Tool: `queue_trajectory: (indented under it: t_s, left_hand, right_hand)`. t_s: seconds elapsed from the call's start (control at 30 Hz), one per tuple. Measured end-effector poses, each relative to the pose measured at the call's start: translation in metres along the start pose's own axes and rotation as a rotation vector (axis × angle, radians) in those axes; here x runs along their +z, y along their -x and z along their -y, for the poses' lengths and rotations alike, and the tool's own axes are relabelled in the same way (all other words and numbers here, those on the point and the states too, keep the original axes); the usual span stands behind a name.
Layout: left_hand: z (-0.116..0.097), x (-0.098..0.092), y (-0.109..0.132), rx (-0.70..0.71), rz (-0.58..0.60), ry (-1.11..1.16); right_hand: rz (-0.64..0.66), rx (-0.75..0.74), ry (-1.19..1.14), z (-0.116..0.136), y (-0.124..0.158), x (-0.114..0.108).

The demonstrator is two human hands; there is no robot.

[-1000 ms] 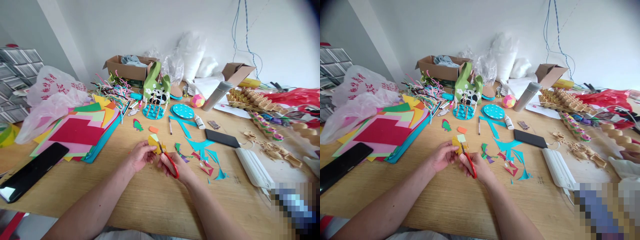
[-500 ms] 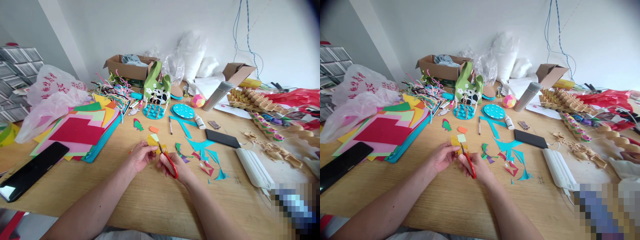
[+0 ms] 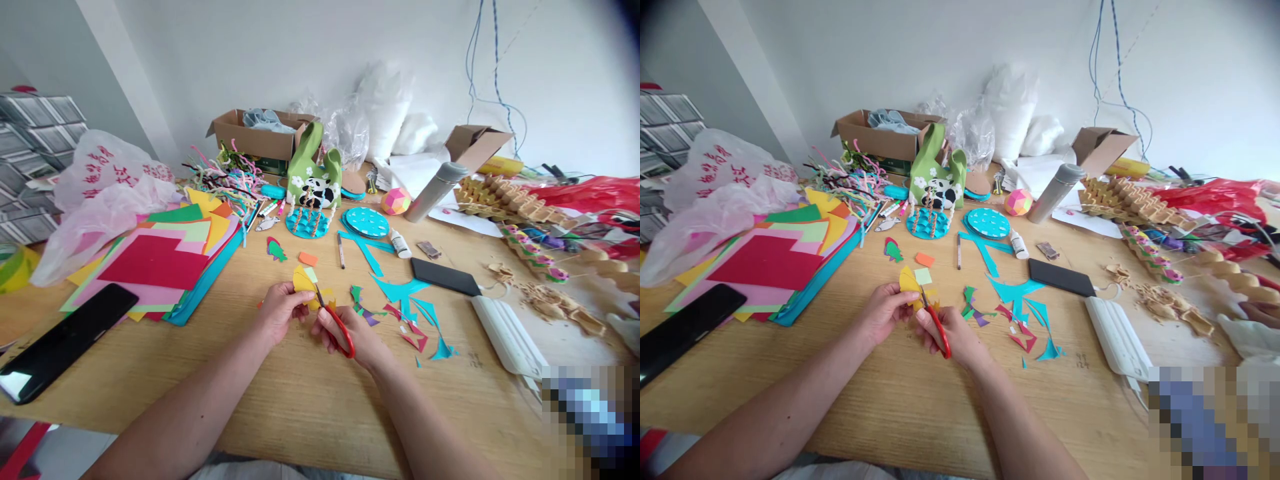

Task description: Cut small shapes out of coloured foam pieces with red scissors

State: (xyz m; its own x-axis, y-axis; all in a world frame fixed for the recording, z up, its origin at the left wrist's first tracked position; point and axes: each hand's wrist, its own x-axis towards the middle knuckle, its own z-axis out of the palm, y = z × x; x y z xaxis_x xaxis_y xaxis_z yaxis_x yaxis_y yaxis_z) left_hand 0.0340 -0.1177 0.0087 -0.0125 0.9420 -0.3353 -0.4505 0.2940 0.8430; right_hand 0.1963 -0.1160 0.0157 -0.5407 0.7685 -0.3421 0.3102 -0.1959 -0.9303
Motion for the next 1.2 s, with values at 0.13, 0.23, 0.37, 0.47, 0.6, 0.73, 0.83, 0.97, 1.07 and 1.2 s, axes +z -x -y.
queue_trajectory:
  t_s: [0.13,0.23,0.37,0.47,0.6,0.73,0.83,0.97,1.07,1.2]
  left_hand:
    - [0.0010,0.0010,0.0004,0.010,-0.024,-0.020]
    - [0.0019,0.0016,0.0008,0.009,-0.019,-0.027]
    - [0.0031,0.0023,0.0010,-0.003,0.000,-0.036]
    - [0.0039,0.0028,0.0010,-0.004,0.004,-0.030]
    - [0.0050,0.0026,0.0006,-0.004,0.003,-0.022]
    - [0.0061,0.0023,0.0001,0.002,0.014,-0.013]
    - [0.0065,0.0028,0.0000,-0.002,0.014,0.000]
    - [0.0056,0.0045,0.0003,-0.019,0.003,0.032]
    - [0.0046,0.0055,0.0009,-0.024,0.003,0.034]
    - [0.0038,0.0059,0.0020,-0.020,0.020,0.024]
  right_hand:
    - [0.020,-0.006,-0.006,0.0010,-0.0003,0.0004]
    - [0.031,-0.017,-0.014,0.0027,0.0001,0.0004]
    - [0.044,-0.027,-0.024,0.0025,-0.0001,0.0001]
    - [0.047,-0.033,-0.033,0.0013,-0.0009,0.0002]
    - [0.047,-0.039,-0.040,0.0012,-0.0011,0.0007]
    - [0.039,-0.049,-0.021,0.0017,-0.0008,0.0005]
    - [0.028,-0.062,0.007,0.0012,-0.0010,0.0001]
    - [0.031,-0.054,0.035,0.0005,-0.0012,-0.0001]
    - [0.029,-0.048,0.035,0.0002,-0.0015,-0.0002]
    - [0.030,-0.046,0.032,0.0005,-0.0018,-0.0007]
